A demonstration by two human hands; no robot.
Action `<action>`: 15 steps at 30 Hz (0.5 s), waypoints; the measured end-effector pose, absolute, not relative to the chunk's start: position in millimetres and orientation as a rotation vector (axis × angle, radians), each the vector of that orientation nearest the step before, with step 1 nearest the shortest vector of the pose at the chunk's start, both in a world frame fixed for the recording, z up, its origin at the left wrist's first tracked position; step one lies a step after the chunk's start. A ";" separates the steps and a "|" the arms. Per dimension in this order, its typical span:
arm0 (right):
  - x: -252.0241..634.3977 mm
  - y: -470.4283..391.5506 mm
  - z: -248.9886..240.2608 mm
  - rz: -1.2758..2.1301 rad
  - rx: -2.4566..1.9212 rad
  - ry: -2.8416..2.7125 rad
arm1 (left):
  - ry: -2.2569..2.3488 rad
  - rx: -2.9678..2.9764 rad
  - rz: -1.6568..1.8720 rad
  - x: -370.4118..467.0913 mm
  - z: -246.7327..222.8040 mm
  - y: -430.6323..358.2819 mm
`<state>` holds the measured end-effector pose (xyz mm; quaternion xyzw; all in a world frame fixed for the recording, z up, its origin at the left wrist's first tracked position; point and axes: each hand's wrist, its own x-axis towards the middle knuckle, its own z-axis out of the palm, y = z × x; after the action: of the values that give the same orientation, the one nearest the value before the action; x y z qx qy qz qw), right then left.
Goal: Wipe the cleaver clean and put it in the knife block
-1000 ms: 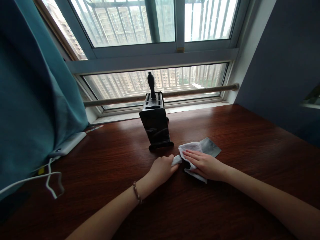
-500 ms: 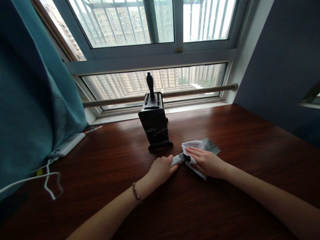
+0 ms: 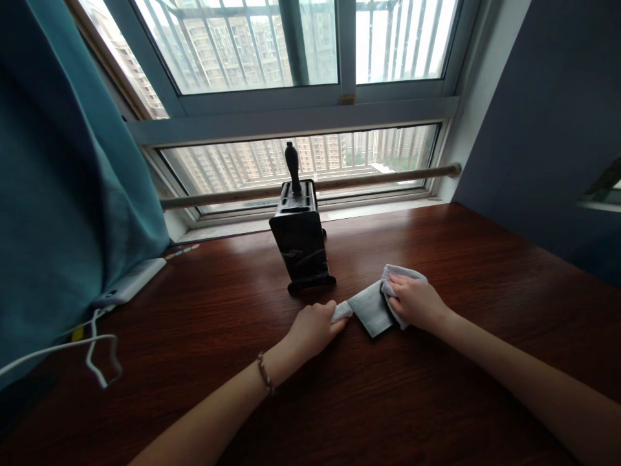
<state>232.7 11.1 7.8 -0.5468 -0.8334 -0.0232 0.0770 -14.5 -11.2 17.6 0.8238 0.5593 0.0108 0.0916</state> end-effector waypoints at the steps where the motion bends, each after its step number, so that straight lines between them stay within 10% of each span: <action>1: 234.0 12.1 7.9 -0.095 -1.688 -2.484 | 1.661 2.447 0.033 -14.7 17.6 -11.3; 15: 239.7 16.8 2.4 -0.373 -1.937 -2.365 | 1.667 2.456 0.002 -16.1 16.1 -12.2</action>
<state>239.7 16.8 2.4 -0.6288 -0.7675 -0.1212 0.0310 -16.1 -12.2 16.1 0.8243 0.5595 0.0007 0.0864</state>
